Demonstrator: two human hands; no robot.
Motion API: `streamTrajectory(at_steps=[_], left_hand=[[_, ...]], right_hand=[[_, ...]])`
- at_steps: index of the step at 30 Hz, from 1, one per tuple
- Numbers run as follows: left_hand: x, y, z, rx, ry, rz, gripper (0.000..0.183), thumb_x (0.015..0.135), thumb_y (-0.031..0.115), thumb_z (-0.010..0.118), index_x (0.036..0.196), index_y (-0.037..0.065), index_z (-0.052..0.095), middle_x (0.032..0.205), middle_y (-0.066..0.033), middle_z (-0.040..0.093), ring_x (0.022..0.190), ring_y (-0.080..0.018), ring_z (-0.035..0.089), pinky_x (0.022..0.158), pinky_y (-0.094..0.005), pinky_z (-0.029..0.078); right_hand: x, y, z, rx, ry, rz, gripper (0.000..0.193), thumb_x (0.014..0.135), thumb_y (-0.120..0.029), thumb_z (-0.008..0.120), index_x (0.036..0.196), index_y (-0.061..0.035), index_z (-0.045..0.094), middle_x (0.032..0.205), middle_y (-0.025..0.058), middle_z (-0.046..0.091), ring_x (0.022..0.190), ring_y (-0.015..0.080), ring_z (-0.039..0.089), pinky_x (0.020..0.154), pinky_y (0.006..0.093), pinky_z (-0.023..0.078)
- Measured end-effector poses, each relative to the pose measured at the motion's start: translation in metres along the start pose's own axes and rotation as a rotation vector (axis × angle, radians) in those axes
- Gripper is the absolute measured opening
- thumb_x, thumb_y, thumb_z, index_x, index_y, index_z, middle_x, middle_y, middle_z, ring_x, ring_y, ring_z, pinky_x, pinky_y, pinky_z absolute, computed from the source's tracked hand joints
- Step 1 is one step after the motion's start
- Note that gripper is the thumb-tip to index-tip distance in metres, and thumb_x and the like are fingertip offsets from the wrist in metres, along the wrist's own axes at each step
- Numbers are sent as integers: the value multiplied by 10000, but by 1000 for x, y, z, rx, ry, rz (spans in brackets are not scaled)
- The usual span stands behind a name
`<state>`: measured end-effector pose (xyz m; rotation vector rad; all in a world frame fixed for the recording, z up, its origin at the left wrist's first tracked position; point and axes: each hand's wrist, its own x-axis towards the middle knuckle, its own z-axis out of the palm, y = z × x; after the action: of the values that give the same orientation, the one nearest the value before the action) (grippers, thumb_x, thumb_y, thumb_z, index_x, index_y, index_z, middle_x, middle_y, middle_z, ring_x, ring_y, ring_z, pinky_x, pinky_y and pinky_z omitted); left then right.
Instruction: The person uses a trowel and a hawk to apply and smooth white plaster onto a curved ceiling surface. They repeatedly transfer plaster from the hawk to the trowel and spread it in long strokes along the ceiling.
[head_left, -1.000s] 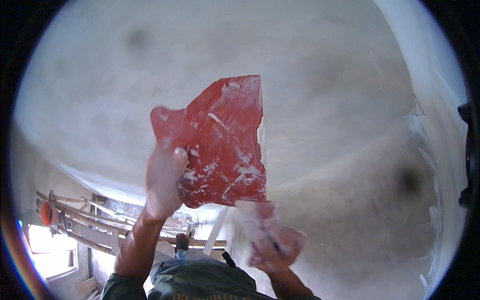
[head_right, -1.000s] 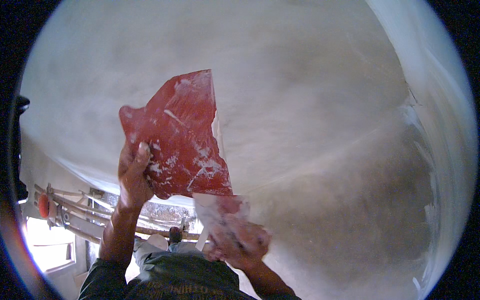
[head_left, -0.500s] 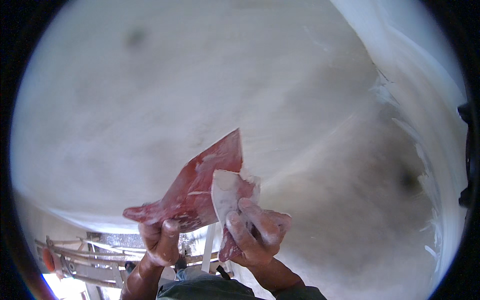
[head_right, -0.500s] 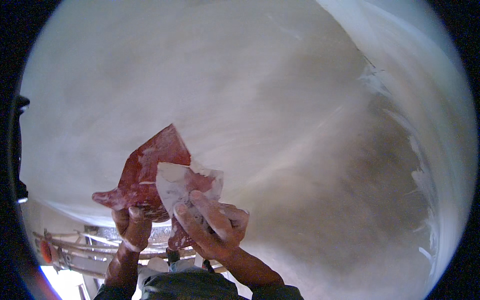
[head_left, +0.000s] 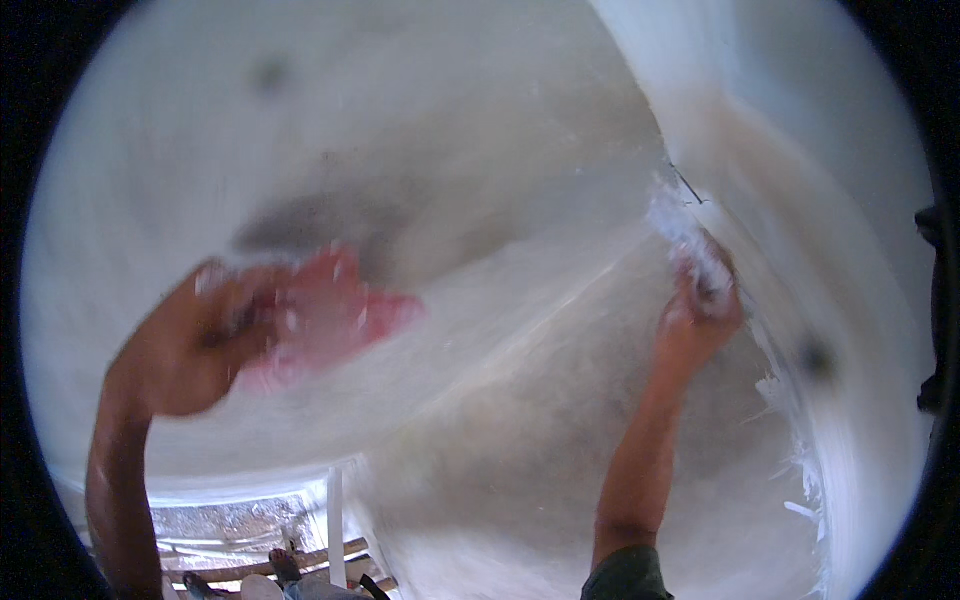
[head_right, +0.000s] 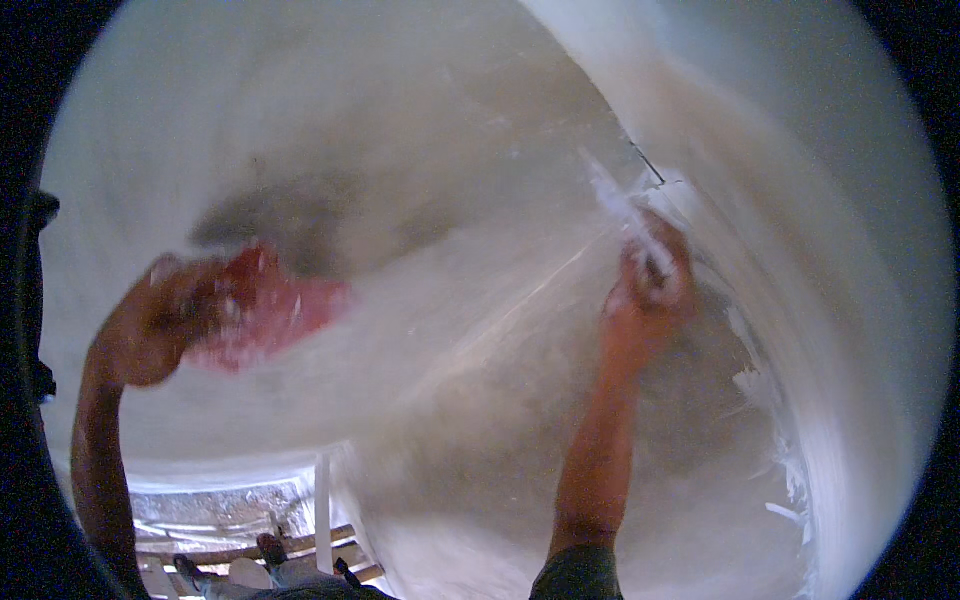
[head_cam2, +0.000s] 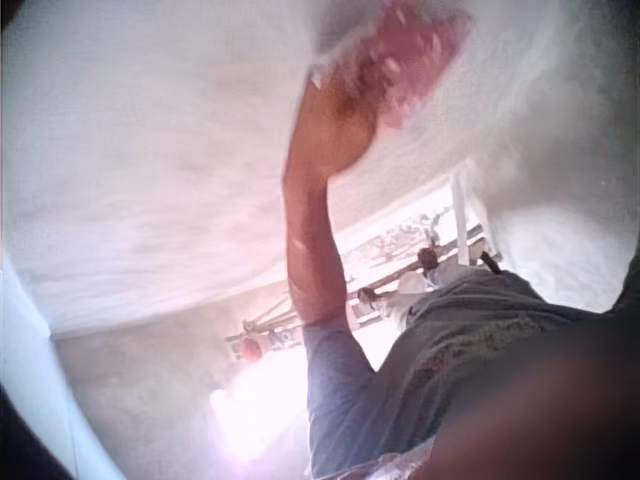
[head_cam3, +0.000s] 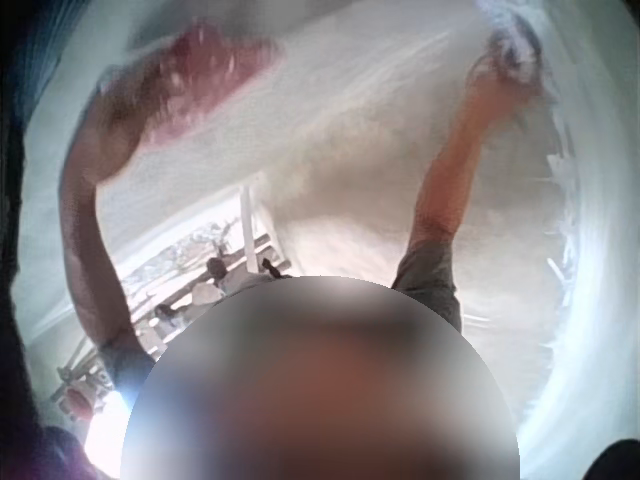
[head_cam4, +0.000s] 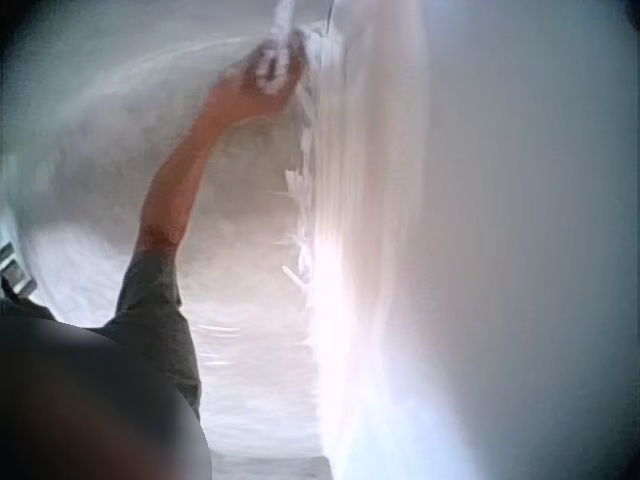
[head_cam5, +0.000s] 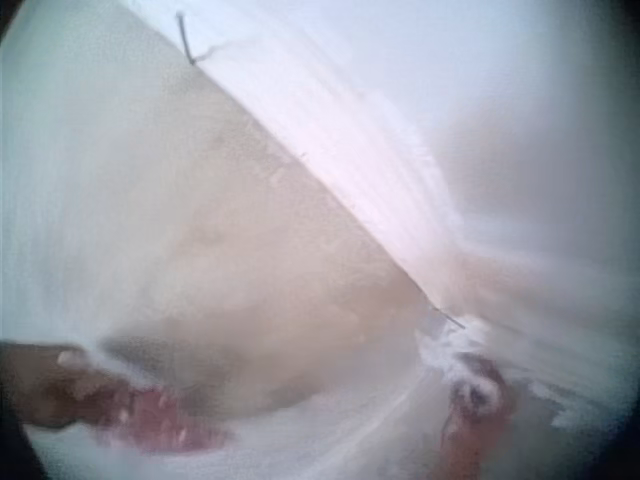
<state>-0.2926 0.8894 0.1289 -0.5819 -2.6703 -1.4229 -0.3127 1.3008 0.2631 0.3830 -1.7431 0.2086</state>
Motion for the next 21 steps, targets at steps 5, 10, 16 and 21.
streamTrajectory(at_steps=[5, 10, 16, 21], left_hand=[[26, -5, 2, -69, 143, -41, 486, 986, 198, 687, 1418, 9, 568, 1259, -170, 625, 1200, -286, 619, 1065, -399, 486], [25, 1, 6, -106, 150, -113, 439, 989, 172, 668, 1384, 1, 582, 1249, -184, 629, 1212, -291, 611, 1045, -406, 492], [24, -4, 5, -13, 128, 2, 415, 976, 166, 667, 1348, -6, 600, 1180, -187, 671, 1148, -313, 622, 1017, -422, 491], [25, -14, 9, 11, 226, 96, 386, 986, 198, 670, 1305, -13, 619, 1155, -199, 676, 1091, -319, 636, 976, -417, 499]], right_hand=[[60, 26, 17, 208, -10, -135, 164, 925, -57, 721, 1054, 44, 727, 1038, 128, 756, 940, 225, 712, 871, 360, 558], [82, 17, 32, 81, -50, -142, 191, 937, -109, 742, 1052, 44, 737, 1024, 132, 767, 895, 208, 721, 848, 350, 560], [93, 5, 53, -153, 168, -338, 233, 945, -194, 749, 1047, 16, 755, 1017, 151, 772, 886, 283, 737, 830, 380, 569], [87, 5, 70, -330, 375, -440, 253, 943, -255, 754, 1031, -19, 773, 1007, 168, 765, 890, 345, 737, 811, 411, 577]])
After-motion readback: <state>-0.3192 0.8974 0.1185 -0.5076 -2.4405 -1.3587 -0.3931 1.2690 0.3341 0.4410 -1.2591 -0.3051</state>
